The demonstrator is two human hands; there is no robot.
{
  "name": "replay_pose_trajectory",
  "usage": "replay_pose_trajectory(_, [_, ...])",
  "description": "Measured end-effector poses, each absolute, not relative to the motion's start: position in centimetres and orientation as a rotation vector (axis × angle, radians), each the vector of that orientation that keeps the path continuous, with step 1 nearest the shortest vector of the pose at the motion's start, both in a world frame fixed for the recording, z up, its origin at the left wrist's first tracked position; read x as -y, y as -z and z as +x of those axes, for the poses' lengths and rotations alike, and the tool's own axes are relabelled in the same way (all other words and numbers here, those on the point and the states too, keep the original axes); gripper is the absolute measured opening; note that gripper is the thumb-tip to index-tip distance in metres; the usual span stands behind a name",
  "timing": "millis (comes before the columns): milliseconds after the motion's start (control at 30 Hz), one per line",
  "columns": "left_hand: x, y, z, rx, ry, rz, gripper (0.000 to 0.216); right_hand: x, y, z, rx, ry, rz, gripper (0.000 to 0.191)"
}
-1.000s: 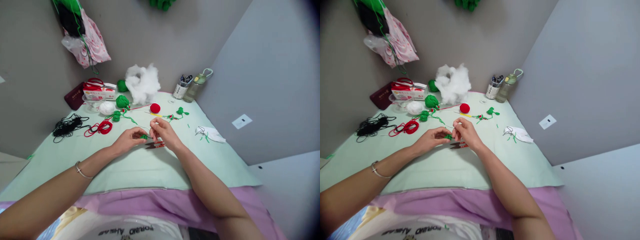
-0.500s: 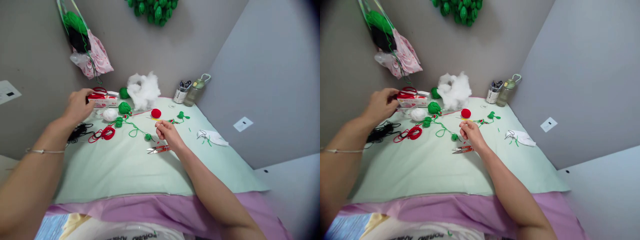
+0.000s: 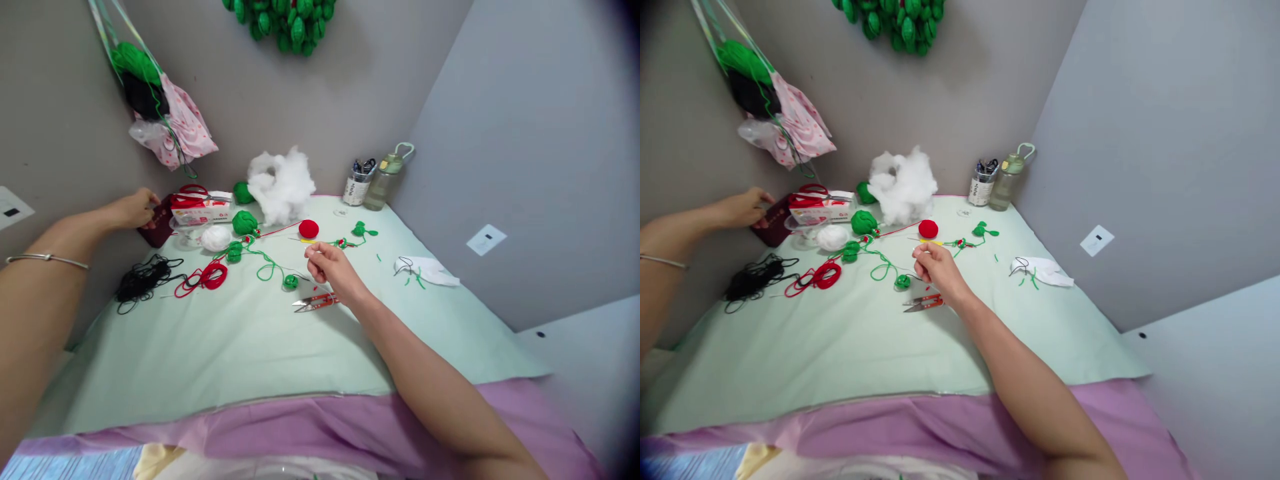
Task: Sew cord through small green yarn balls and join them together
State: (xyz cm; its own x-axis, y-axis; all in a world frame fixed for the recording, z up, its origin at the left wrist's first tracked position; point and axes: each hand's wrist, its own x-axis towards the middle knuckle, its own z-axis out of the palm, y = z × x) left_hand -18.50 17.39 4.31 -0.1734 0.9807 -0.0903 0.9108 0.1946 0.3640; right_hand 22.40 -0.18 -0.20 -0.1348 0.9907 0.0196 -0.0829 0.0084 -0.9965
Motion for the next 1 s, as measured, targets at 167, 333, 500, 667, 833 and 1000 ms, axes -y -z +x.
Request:
replay_pose_trajectory(167, [-19.1,-4.4,-19.0,-2.09,-0.262,1.815,0.067,0.2,0.3,22.3,1.252,-1.343,-1.06,0.017])
replay_pose_trajectory(333, [-20.7,-3.7,-19.3,-2.03,-0.206,1.829,0.083,0.2,0.2,22.3,1.256,-1.342,-1.055,0.02])
replay_pose_trajectory(500, [-20.7,-3.2,-19.2,-2.036,-0.168,1.87,0.075,0.4,0.0,22.4,1.265,-1.346,-1.049,0.022])
replay_pose_trajectory(667, [-20.0,-2.9,-19.2,-2.027,-0.143,1.898,0.07,0.4,0.1,22.3,1.267,-1.358,-1.043,0.022])
replay_pose_trajectory(833, [-19.9,-2.6,-19.4,-2.014,-0.139,1.927,0.068,0.4,0.2,22.2,1.259,-1.359,-1.054,0.022])
replay_pose_trajectory(1000, [-19.8,-2.7,-19.4,-2.016,-0.133,1.938,0.067,0.4,0.1,22.2,1.267,-1.359,-1.067,0.022])
